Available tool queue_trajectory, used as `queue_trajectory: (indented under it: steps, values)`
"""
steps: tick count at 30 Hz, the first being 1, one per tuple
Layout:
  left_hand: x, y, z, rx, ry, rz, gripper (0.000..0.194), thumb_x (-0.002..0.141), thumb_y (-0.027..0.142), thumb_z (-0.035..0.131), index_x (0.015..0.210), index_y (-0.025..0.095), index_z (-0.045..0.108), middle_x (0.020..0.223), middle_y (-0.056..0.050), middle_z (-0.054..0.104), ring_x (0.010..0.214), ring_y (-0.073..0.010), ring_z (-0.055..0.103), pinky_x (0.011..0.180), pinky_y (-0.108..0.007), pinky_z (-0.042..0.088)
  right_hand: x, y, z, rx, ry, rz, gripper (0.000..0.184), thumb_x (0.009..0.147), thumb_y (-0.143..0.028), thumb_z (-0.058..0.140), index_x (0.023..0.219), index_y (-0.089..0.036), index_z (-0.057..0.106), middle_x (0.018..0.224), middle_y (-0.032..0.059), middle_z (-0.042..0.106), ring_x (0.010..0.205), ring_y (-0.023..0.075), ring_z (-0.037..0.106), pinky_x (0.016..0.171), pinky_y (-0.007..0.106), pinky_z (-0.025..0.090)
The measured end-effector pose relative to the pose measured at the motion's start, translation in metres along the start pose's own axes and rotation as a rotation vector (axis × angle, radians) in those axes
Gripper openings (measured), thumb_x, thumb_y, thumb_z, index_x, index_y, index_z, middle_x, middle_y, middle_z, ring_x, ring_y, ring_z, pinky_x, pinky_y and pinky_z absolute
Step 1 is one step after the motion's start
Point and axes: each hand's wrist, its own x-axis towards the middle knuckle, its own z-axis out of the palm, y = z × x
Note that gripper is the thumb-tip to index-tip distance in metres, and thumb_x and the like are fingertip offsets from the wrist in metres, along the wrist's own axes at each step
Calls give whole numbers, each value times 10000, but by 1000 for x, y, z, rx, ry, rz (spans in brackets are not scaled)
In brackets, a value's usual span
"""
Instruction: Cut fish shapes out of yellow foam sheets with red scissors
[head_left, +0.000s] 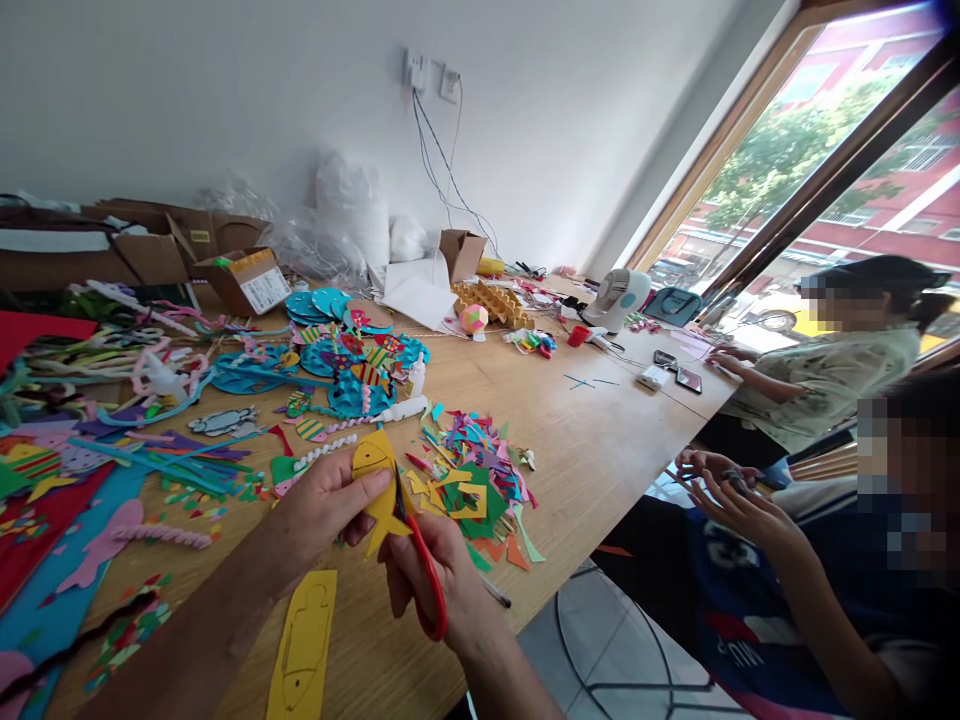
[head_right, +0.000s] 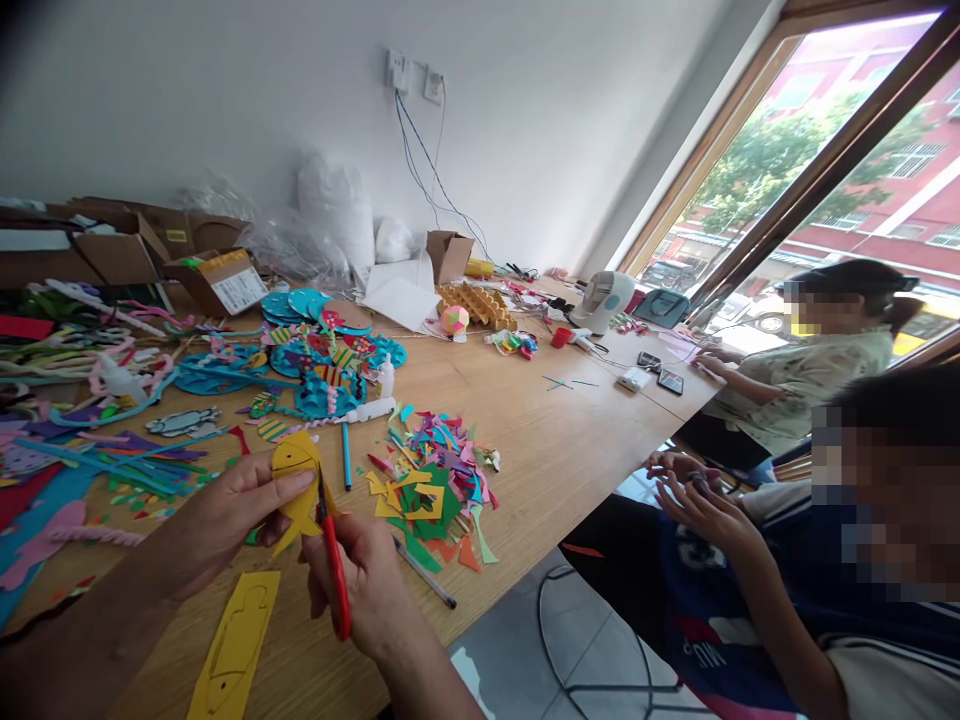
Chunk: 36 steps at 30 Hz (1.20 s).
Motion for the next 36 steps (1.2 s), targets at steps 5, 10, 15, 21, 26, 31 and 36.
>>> queue_trajectory:
  steps: [5, 10, 15, 21, 26, 31, 36]
  values:
    - [1, -2, -1, 7, -18, -1, 275, 672, 441, 562, 615, 184, 479, 471, 70, 485, 410, -68, 398, 387, -190, 327, 0, 1, 2, 67, -3, 7, 528, 754, -670, 490, 686, -146, 506, 398, -55, 455, 302, 46, 358, 306, 147, 218]
    - [0, -4, -1, 37, -32, -3, 277, 684, 438, 548, 595, 185, 476, 457, 66, 490, 412, -70, 404, 400, -194, 318, -1, -6, 5, 92, 5, 56, 612, 637, -770, 502, 602, -159, 483, 373, -55, 429, 285, 42, 343, 294, 147, 219]
    - [-1, -2, -2, 20, -35, -25, 274, 660, 442, 559, 597, 189, 474, 462, 62, 510, 408, -69, 402, 403, -195, 317, -2, -10, 4, 58, 23, 86, 572, 651, -725, 529, 592, -156, 496, 361, -59, 424, 280, 34, 320, 298, 143, 230]
    - [0, 0, -2, 4, -34, -49, 277, 627, 444, 577, 590, 189, 474, 452, 63, 505, 388, -62, 383, 389, -191, 301, -2, -7, 3, 66, 23, 70, 508, 710, -643, 537, 597, -148, 524, 366, -60, 425, 287, 30, 326, 297, 133, 224]
    - [1, -4, -3, 44, -14, 19, 293, 708, 450, 543, 594, 188, 478, 467, 59, 489, 415, -75, 404, 407, -196, 336, 0, -3, 2, 58, 25, 86, 483, 737, -609, 535, 622, -140, 548, 362, -61, 433, 280, 35, 335, 289, 133, 212]
    - [2, -4, -3, 55, 35, 82, 268, 723, 434, 549, 628, 186, 508, 521, 41, 539, 449, -89, 435, 418, -198, 358, -1, -4, 2, 57, 8, 91, 458, 741, -587, 541, 625, -145, 538, 375, -65, 435, 286, 36, 334, 292, 136, 222]
    - [1, -2, -3, 54, -5, 46, 240, 703, 416, 554, 643, 186, 521, 514, 29, 581, 431, -95, 456, 408, -200, 337, -1, -8, 3, 17, 7, 102, 452, 744, -585, 540, 595, -161, 488, 392, -61, 436, 307, 41, 346, 306, 142, 241]
